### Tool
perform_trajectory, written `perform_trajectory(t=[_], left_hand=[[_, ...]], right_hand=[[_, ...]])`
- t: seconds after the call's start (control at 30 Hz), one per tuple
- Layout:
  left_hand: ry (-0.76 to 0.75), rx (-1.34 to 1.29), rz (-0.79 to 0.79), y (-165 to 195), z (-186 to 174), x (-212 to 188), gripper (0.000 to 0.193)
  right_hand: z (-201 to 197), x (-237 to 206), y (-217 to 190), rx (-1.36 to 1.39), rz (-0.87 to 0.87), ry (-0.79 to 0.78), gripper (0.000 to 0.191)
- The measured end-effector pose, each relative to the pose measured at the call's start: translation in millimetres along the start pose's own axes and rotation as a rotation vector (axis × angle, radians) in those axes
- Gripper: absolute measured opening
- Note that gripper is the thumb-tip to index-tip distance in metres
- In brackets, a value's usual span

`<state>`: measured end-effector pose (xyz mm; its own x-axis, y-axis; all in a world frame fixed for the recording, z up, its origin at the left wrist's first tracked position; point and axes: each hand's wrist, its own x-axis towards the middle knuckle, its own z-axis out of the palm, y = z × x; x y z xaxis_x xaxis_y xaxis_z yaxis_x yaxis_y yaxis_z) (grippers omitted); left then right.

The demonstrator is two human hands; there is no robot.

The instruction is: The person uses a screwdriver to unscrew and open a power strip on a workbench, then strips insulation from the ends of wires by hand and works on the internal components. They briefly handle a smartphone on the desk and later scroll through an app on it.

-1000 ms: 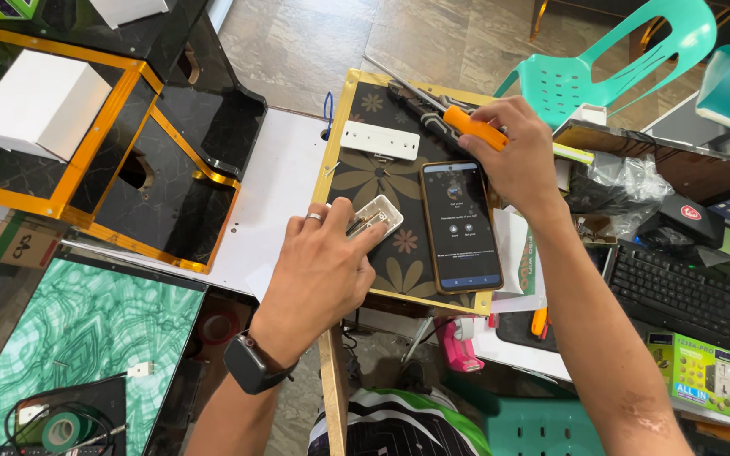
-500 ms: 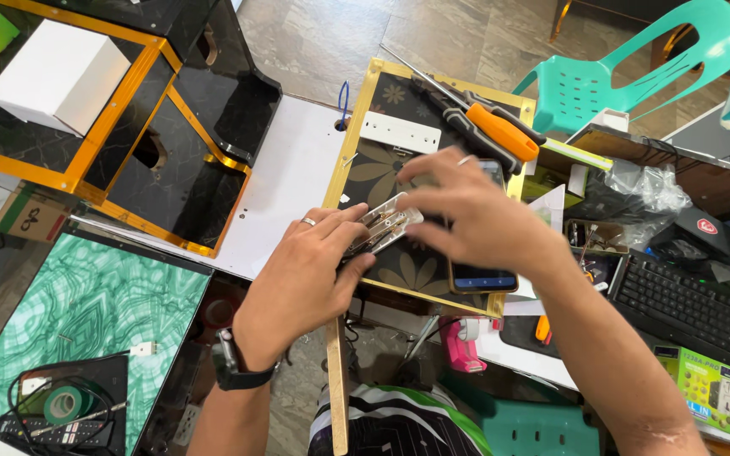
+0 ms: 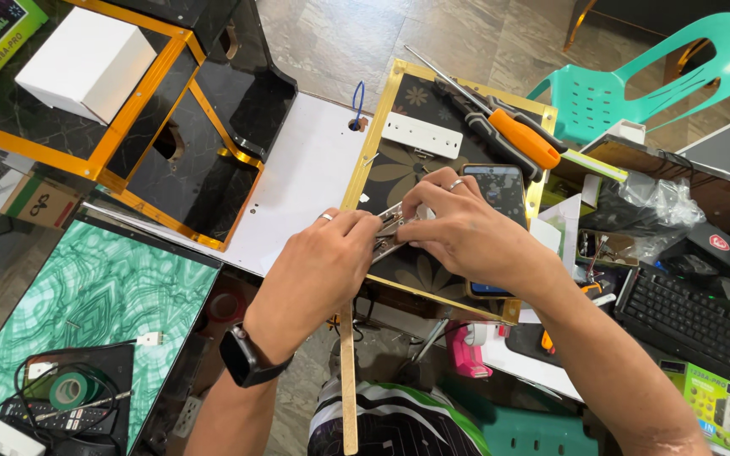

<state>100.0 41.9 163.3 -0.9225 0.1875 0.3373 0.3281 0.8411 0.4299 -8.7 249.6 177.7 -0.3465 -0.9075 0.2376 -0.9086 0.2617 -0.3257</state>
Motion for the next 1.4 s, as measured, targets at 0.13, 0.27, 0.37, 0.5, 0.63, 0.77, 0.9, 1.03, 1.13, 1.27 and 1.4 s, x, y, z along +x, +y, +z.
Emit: perform_trajectory(t=[0.13, 0.27, 0.37, 0.5, 0.63, 0.77, 0.9, 1.03, 1.13, 1.27, 1.4], left_hand=[[0.0, -0.012, 0.03, 0.1, -2.9, 7.2, 0.015], [-0.122, 0.041, -0.058, 4.6, -2.3, 20.4, 0.019], [-0.164, 0.079, -0.081, 7.0, -3.3, 26.6, 0.019], [-0.184, 0.114, -0.094, 8.0, -1.8, 29.9, 0.016], [-0.113, 0.147, -0.062, 12.4, 2.2, 30.1, 0.008], [-0.138, -0.009, -0.033, 5.3, -10.6, 20.2, 0.014], [-0.067, -0.187, -0.014, -3.7, -20.5, 0.3, 0.027], [-0.032, -0.23, -0.04, -5.5, -15.7, -5.6, 0.024], [-0.075, -0.253, -0.137, -5.2, -15.1, -5.1, 0.021], [-0.114, -0.26, -0.137, -8.2, -18.7, 2.0, 0.024], [-0.182, -0.227, -0.203, -8.8, -18.3, 8.7, 0.027]], right_hand=[[2.5, -0.1, 1.0, 0.03, -0.031, 0.046, 0.03], [4.1, -0.2, -0.1, 0.074, -0.054, 0.07, 0.031], [3.9, 0.0, -0.9, 0.092, -0.013, 0.054, 0.028], [2.7, -0.7, -1.5, 0.128, 0.029, 0.048, 0.034], [3.9, -1.1, -2.8, 0.084, 0.025, 0.059, 0.036], [5.1, -0.8, -4.1, 0.058, 0.021, 0.076, 0.033], [5.1, -0.6, -6.2, 0.051, 0.032, 0.086, 0.034], [4.6, 1.7, -8.0, 0.064, 0.06, 0.039, 0.035], [4.4, 2.7, -10.0, 0.077, 0.083, 0.026, 0.037], [4.1, 2.6, -11.9, 0.14, 0.136, 0.026, 0.038], [5.3, 3.2, -13.2, 0.153, 0.161, 0.028, 0.037]])
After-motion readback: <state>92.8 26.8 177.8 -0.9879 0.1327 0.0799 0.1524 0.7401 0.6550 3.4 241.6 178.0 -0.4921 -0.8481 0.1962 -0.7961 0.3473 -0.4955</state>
